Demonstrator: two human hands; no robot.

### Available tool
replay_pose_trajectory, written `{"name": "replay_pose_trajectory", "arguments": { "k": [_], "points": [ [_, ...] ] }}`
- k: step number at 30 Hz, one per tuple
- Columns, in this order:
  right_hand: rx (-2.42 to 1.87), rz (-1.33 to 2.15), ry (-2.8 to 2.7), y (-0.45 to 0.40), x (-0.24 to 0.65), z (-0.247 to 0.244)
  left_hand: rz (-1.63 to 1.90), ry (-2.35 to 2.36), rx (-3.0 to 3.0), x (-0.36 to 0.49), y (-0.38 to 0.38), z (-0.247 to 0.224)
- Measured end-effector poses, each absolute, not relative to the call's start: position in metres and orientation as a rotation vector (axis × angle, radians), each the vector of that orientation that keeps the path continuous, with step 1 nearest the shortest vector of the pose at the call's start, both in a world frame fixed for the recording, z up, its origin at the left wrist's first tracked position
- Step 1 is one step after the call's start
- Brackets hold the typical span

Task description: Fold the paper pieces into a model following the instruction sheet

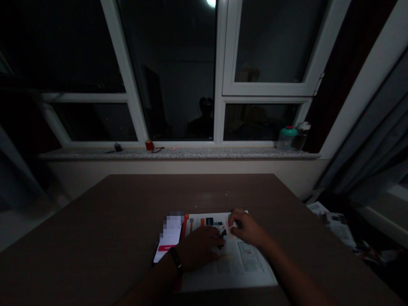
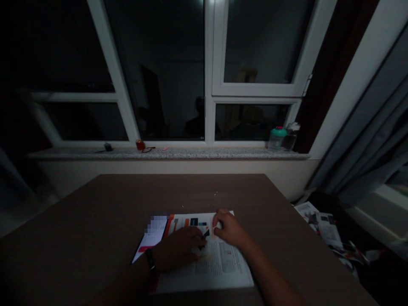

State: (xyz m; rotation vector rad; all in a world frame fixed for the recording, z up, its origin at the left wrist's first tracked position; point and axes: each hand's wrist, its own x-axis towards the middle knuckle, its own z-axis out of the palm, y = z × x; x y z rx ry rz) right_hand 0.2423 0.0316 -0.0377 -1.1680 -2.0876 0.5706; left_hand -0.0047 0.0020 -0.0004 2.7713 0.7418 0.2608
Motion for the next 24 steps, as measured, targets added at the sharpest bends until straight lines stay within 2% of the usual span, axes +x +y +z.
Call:
{"name": "replay_pose_trajectory", "arguments": {
  "k": [5,12,24],
  "points": [
    [-1.159,0.487,-2.154,0.027,0.243,-0.027,0.299,0.732,2.771,-0.006,0.004,-0.004],
    [-0.823,0.560,-2.288,0.024,0.234,-0.029,0.291,0.723,2.750,-0.005,0.005,0.000],
    [-0.813,0.643,-2.321,0.014,0.228,-0.025,0.260,0.929,2.775,-0.011,0.006,0.002]
  ]
}}
